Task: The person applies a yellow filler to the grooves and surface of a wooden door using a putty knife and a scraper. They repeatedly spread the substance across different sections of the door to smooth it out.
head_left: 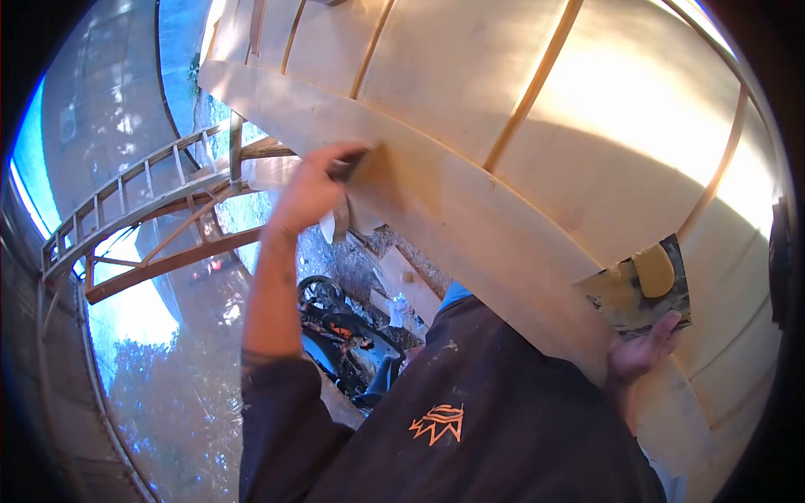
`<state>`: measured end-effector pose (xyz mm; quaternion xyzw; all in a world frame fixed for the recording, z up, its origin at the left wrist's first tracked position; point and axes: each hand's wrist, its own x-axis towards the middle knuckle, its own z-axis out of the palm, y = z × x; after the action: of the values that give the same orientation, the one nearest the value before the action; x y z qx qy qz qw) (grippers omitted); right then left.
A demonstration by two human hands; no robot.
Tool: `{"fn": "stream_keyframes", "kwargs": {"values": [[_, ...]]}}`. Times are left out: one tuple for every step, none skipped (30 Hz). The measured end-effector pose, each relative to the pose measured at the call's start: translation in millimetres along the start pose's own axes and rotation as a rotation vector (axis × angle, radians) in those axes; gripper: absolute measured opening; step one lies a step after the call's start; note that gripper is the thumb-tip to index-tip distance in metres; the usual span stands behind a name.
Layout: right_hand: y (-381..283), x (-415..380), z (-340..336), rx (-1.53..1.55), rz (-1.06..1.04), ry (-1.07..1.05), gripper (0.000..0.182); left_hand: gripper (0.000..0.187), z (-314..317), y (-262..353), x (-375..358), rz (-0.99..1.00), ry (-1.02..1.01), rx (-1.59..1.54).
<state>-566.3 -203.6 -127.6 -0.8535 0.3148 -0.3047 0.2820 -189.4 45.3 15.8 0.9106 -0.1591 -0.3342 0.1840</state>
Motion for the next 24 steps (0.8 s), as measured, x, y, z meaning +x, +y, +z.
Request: {"fn": "stream_keyframes", "kwargs": {"values": [[-1.0, 0.6, 1.6, 0.063, 0.071, 0.030, 0.057, 0.056, 20.6, 25.8, -15.8, -0.023, -0.029, 0.000], [0.3, -2.4, 3.1, 0.177, 0.225, 0.073, 0.061, 0.055, 39.6, 48.8, -30.4, -0.019, -0.020, 0.026], [2.3, -6.0, 5.1, 0.290, 0.377, 0.120, 0.065, 0.055, 58.2, 66.7, -43.0, -0.012, -0.010, 0.051], [4.5, -9.4, 7.0, 0.402, 0.528, 0.168, 0.070, 0.055, 75.8, 75.7, -52.6, 0.062, -0.022, 0.087], [6.1, -11.8, 8.2, 0.514, 0.678, 0.219, 0.075, 0.053, 90.5, 92.0, -62.9, 0.079, -0.015, 0.097], [5.7, -9.8, 7.4, 0.625, 0.769, 0.254, 0.075, 0.052, 102.4, 104.7, -71.7, 0.144, 0.008, 0.175], [5.3, -7.9, 6.4, 0.734, 0.859, 0.300, 0.076, 0.053, 112.6, 109.7, -79.0, 0.148, -0.028, 0.155], [2.7, 0.4, 6.6, 0.848, 0.886, 0.330, 0.073, 0.054, 119.2, 113.4, -84.3, 0.154, -0.056, 0.136], [4.3, 3.3, 6.7, 0.701, 0.732, 0.253, 0.072, 0.054, 122.5, 115.5, -88.3, 0.177, -0.091, 0.115], [5.9, 6.1, 6.3, 0.553, 0.577, 0.204, 0.071, 0.054, 122.9, 116.0, -91.9, 0.198, -0.115, 0.098], [19.1, -1.4, 1.1, 0.152, 0.235, 0.074, 0.072, 0.055, 119.8, 114.8, -94.8, 0.212, -0.127, 0.091], [21.2, -3.1, 4.3, -0.021, 0.075, 0.022, 0.073, 0.056, 114.8, 110.7, -97.3, 0.217, -0.135, 0.023], [23.5, -4.8, 7.3, -0.191, -0.091, 0.000, 0.073, 0.056, 106.1, 106.2, -100.0, 0.251, -0.082, -0.043], [17.5, 0.9, 8.6, -0.140, -0.071, 0.027, 0.073, 0.057, 95.5, 101.2, -104.6, 0.289, -0.032, -0.108], [16.7, 3.4, 9.1, -0.119, -0.071, 0.038, 0.073, 0.057, 86.0, 95.2, -109.2, 0.334, 0.015, -0.177], [16.0, 5.9, 10.2, -0.099, -0.071, 0.050, 0.072, 0.058, 78.6, 85.4, -113.5, 0.343, 0.015, -0.196], [20.2, 5.9, 9.6, -0.109, -0.088, 0.049, 0.071, 0.058, 74.7, 71.8, -116.2, 0.356, 0.010, -0.220], [20.3, 8.7, 11.7, -0.032, -0.073, 0.061, 0.071, 0.058, 72.5, 58.7, -118.0, 0.373, -0.002, -0.247], [19.7, 12.0, 14.0, 0.046, -0.059, 0.075, 0.071, 0.058, 72.2, 46.2, -120.1, 0.351, -0.016, -0.291], [17.2, 15.0, 16.9, 0.216, -0.015, 0.098, 0.072, 0.058, 73.0, 33.6, -122.8, 0.331, -0.034, -0.338], [15.5, 17.1, 17.7, 0.280, -0.016, 0.092, 0.072, 0.058, 72.1, 25.0, -124.6, 0.312, -0.055, -0.384], [13.8, 19.3, 18.5, 0.345, -0.016, 0.086, 0.072, 0.058, 68.6, 17.6, -127.3, 0.318, -0.054, -0.410], [14.6, 21.0, 15.1, 0.302, -0.060, 0.053, 0.071, 0.058, 65.0, 10.0, -130.5, 0.324, -0.054, -0.438], [12.7, 23.4, 14.4, 0.330, -0.036, 0.040, 0.071, 0.058, 61.3, 1.4, -133.4, 0.330, -0.055, -0.465]]}}
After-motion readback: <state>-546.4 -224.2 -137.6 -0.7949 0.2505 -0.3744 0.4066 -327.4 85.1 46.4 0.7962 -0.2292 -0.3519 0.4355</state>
